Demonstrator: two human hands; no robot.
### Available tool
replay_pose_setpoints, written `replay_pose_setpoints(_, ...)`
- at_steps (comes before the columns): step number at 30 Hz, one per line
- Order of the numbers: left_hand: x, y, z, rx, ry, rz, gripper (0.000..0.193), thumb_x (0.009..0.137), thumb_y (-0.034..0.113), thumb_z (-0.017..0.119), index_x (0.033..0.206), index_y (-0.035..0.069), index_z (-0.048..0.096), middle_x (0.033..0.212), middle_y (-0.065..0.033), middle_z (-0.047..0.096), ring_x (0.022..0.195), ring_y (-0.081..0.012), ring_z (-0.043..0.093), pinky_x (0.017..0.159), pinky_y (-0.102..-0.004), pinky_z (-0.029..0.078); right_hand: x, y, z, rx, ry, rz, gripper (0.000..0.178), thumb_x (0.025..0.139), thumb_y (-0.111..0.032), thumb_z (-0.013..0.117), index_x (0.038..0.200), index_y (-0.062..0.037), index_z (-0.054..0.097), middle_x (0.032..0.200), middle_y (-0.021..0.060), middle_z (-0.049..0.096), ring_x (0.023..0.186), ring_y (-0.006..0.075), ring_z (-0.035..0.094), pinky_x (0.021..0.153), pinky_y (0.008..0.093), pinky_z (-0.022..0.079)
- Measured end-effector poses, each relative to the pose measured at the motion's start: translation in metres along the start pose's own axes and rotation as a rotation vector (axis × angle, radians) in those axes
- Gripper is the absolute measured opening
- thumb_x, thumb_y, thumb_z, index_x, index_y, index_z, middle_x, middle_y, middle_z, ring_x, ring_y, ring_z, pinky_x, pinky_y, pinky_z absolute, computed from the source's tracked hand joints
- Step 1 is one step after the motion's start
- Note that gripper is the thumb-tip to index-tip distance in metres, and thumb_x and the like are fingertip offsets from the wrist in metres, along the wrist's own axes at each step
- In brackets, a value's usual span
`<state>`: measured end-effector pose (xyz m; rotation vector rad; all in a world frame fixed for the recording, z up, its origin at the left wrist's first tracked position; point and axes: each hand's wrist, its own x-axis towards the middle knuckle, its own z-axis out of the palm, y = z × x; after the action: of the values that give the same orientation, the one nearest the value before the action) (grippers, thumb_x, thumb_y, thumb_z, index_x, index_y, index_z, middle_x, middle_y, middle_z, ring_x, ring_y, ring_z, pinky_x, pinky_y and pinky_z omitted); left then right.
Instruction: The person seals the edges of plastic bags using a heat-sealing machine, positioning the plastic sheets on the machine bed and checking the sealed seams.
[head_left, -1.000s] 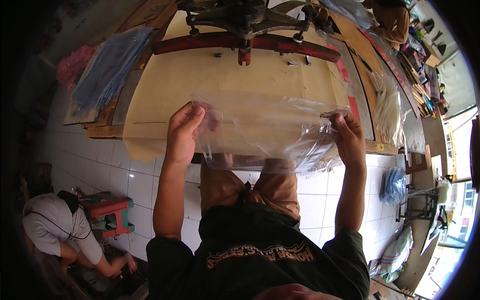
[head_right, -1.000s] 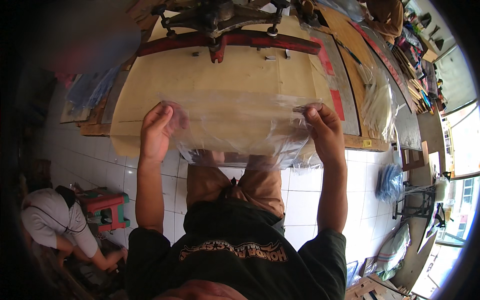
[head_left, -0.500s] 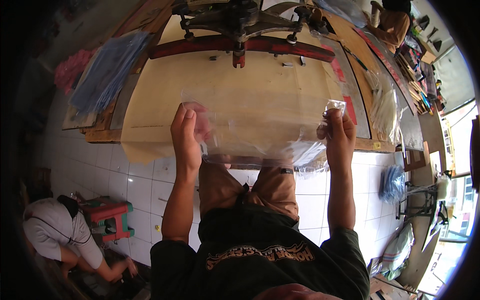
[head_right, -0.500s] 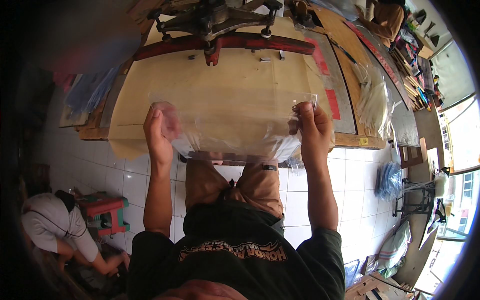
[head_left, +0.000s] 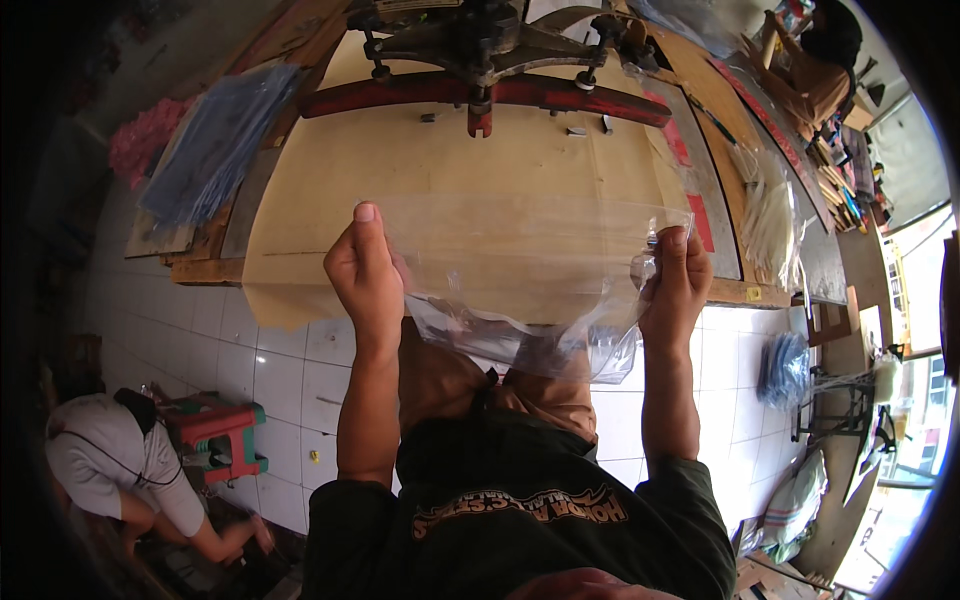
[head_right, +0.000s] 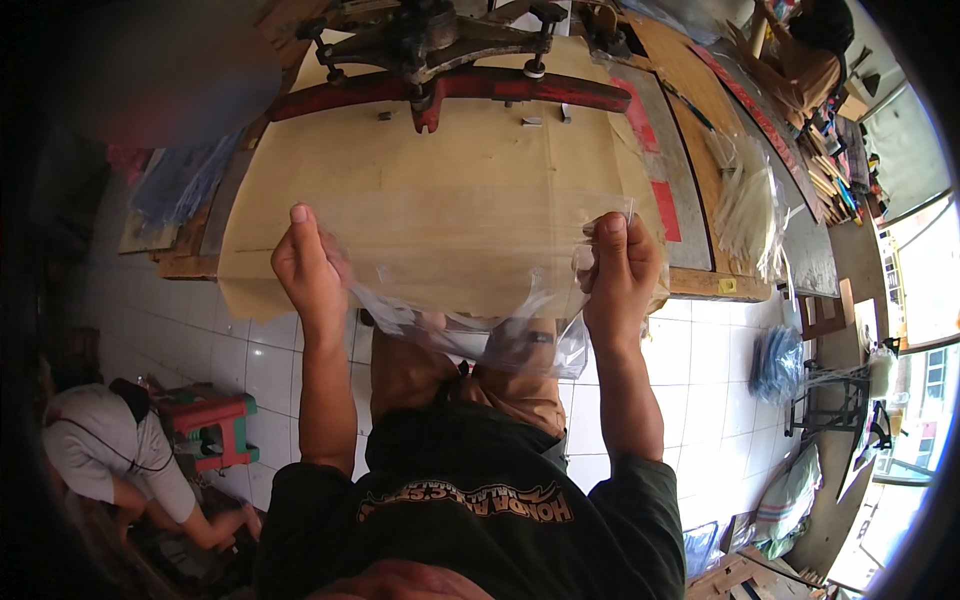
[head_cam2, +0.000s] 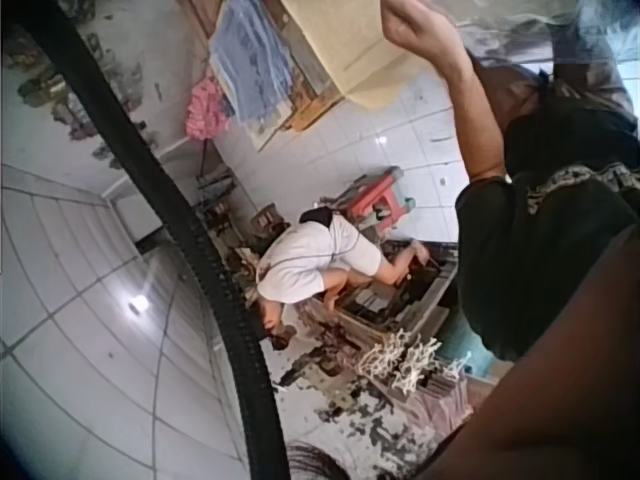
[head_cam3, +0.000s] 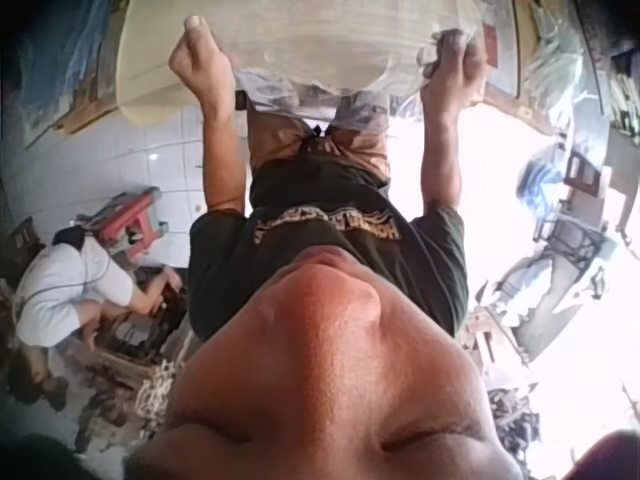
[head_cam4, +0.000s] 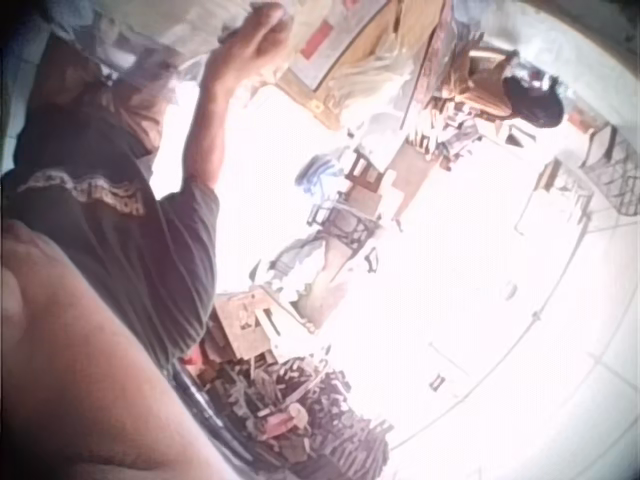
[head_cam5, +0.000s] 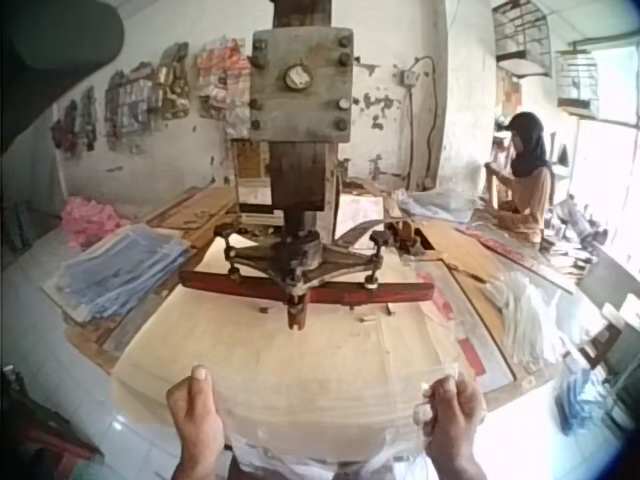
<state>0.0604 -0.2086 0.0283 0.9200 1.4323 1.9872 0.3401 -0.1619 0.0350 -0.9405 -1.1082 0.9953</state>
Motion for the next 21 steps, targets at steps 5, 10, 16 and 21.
replay_pose_setpoints(5,0.018,0.008,-0.008,0.027,-0.333,0.01,0.04,0.105,0.037,0.059,0.076,0.01,0.054,0.065,0.0045,0.05,0.055,-0.0047,0.046,0.049,-0.0234,0.036,0.009,0.009,0.002,-0.044,0.11,-0.039,0.036,0.106,-0.039,0.058,0.084,-0.0103,0.059,0.061,-0.0099,0.043,0.049,-0.0006,0.034,0.044,0.0204,0.025)
replay_pose_setpoints(10,0.021,0.021,-0.016,-0.108,-0.596,-0.045,0.022,0.097,0.02,0.069,0.103,-0.001,0.065,0.089,-0.0053,0.067,0.081,-0.0133,0.061,0.075,-0.0287,0.05,0.028,0.01,-0.018,-0.144,0.044,-0.105,0.029,0.106,-0.033,0.059,0.107,-0.0039,0.063,0.081,-0.002,0.057,0.069,0.0066,0.052,0.062,0.0241,0.043)
replay_pose_setpoints(16,0.024,0.046,-0.002,0.018,-0.648,-0.051,0.017,0.096,0.01,0.07,0.103,-0.005,0.068,0.088,-0.0042,0.069,0.081,-0.0098,0.063,0.076,-0.0261,0.052,0.068,-0.073,0.016,-0.875,0.021,-0.988,0.045,0.093,-0.016,0.071,0.134,-0.001,0.06,0.123,0.0178,0.067,0.119,0.0355,0.062,0.1,0.0409,0.048)
replay_pose_setpoints(21,0.029,0.07,0.024,0.215,-0.795,0.093,0.013,0.095,0.008,0.071,0.101,-0.004,0.069,0.087,-0.0039,0.068,0.081,-0.0089,0.063,0.075,-0.0259,0.051,0.067,-0.159,0.109,-1.138,-0.92,-0.985,0.031,0.087,-0.026,0.075,0.112,-0.0062,0.073,0.108,0.0145,0.073,0.103,0.0348,0.068,0.089,0.0436,0.054)
